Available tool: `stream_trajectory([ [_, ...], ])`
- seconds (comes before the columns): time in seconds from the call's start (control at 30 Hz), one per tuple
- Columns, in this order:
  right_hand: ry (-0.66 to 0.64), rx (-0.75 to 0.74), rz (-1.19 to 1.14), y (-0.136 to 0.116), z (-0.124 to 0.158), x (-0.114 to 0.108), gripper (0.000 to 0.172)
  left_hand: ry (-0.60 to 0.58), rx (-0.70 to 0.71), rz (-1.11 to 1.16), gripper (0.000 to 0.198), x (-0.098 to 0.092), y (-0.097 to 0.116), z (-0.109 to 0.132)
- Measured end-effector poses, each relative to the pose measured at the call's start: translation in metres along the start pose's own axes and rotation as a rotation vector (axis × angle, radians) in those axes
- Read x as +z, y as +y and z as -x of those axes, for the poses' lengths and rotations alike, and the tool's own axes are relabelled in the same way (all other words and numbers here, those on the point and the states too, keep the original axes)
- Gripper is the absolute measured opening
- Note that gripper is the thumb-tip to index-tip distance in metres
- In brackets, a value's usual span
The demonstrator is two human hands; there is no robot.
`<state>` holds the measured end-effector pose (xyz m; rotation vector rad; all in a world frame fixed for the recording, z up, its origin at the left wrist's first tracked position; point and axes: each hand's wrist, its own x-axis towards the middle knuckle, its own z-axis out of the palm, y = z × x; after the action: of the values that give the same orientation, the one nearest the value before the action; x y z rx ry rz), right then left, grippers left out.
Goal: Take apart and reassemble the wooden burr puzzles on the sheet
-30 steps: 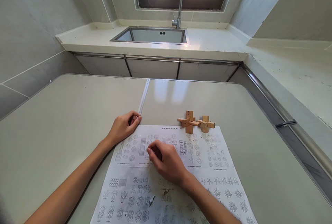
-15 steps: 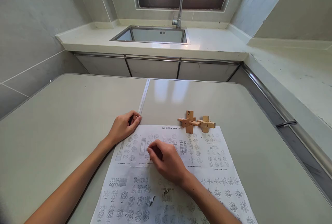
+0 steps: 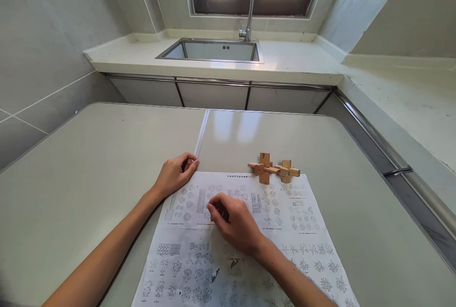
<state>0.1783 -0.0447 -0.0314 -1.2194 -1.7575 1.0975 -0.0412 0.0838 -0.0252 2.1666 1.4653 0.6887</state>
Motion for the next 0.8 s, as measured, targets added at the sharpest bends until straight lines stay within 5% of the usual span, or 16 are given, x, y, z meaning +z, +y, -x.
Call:
stream_trajectory([
  [0.17,0.186,-0.262,0.283,0.0,0.01,-0.009,0.01,-0.007,0.0,-0.003,0.021,0.002,-0.004,0.002],
  [0.23,0.301,-0.364,0.463,-0.001,0.013,-0.022,0.019,-0.01,0.003,-0.004,0.021,0.003,-0.006,0.003],
  [0.4,0.53,-0.209,0.859,0.008,0.013,-0.075,0.051,-0.014,0.016,0.015,0.022,0.005,-0.01,0.004],
  [0.57,0.434,0.019,1.066,0.038,0.01,-0.125,0.083,-0.006,0.022,0.028,0.021,0.007,-0.012,0.005],
  [0.8,0.146,0.175,1.013,0.075,0.006,-0.154,0.085,0.004,0.03,0.044,0.021,0.007,-0.013,0.005],
])
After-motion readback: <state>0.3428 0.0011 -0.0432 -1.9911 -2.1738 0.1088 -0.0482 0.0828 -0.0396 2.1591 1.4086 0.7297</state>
